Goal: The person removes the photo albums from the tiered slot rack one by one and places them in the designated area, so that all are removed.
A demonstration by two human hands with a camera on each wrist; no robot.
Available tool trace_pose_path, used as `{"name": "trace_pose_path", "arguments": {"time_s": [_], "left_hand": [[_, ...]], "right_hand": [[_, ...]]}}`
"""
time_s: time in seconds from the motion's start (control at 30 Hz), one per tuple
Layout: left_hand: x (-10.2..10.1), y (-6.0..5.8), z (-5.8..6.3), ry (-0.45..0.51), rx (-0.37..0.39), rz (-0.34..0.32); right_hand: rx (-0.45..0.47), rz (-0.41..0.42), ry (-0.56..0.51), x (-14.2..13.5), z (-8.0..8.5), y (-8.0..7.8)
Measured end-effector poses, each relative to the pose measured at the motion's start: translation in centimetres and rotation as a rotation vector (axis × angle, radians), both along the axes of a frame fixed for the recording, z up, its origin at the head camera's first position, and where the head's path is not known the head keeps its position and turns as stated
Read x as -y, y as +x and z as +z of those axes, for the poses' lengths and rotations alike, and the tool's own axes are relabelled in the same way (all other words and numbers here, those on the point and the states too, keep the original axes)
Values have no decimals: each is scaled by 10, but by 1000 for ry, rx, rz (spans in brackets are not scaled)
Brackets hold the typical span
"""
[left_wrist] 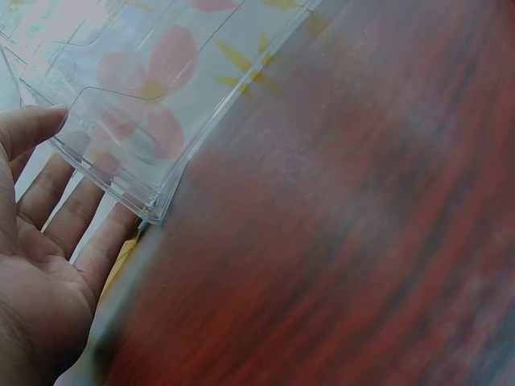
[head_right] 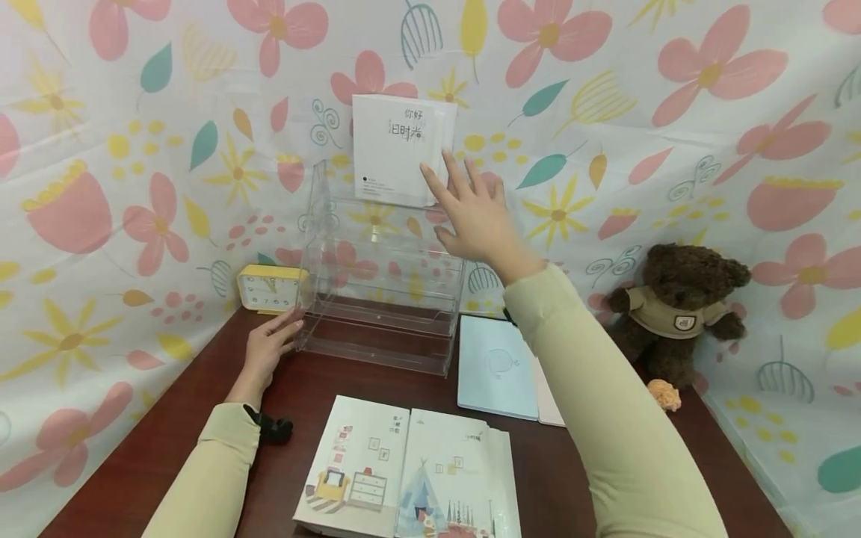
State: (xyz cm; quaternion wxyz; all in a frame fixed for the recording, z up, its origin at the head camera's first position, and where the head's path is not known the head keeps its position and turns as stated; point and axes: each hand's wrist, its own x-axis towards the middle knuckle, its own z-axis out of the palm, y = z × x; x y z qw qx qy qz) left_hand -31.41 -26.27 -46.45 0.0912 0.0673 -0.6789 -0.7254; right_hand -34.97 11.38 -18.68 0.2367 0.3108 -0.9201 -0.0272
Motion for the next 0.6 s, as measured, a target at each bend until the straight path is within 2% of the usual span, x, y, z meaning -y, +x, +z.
{"name": "trace_pose_path", "arguments": {"time_s": [0.13,0.33,0.47,0.6], "left_hand": [[3,0,2,6,-8,15],[4,-1,2,19,-12,15],[3,-3,-2,37,-21,23],[3,-5,-7,41,-28,20]], "right_hand": [[27,-84,94,26,35,-18],[111,-175,103,55,75,-41],[141,-206,105,68,89,-53],[172,-223,106,77,88,-59]]}}
